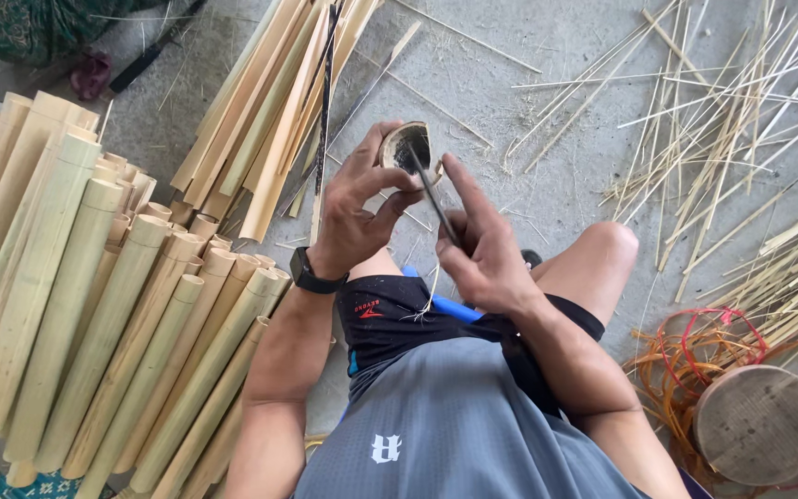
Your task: The person uses a knife to shape and smooth the ends of bamboo tubes. They repeatedly pick up bamboo pieces, carve the edges, and split the tubes lengthwise, placing finished pieces aside.
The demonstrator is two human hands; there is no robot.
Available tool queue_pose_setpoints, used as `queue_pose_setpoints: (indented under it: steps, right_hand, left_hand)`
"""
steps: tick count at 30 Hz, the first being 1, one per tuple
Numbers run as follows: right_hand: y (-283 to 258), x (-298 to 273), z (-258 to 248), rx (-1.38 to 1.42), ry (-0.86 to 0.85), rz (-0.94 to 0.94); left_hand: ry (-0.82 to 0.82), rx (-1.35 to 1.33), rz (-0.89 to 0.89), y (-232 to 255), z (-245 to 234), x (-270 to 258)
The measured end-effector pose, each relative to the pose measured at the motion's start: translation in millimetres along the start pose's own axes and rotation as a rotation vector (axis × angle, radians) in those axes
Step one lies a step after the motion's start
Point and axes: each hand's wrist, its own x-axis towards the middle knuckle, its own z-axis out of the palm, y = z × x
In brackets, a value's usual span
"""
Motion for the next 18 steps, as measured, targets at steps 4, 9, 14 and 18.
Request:
queue_pose_setpoints:
  steps: [4, 9, 14, 18]
  right_hand:
    - [-16.8, -4.2, 7.3, -0.16, 0.021, -0.02]
    - [-17.6, -0.7, 12.8, -0.183, 0.017, -0.029]
    - [-40.6, -7.7, 10.0, -0.122, -0.015, -0.047]
    - [-36.2, -9.5, 5.2, 0.093, -0.097, -0.048]
  left_hand:
    - [0.004, 0.024, 0.014, 7.5, 4.0, 0.3]
    - [0.017, 0.025, 0.052, 9.2, 3.8, -2.1]
    - [0.069, 0.06, 0.07, 16.2, 3.8, -2.7]
    - [0.117, 0.089, 0.114, 12.2, 7.9, -4.8]
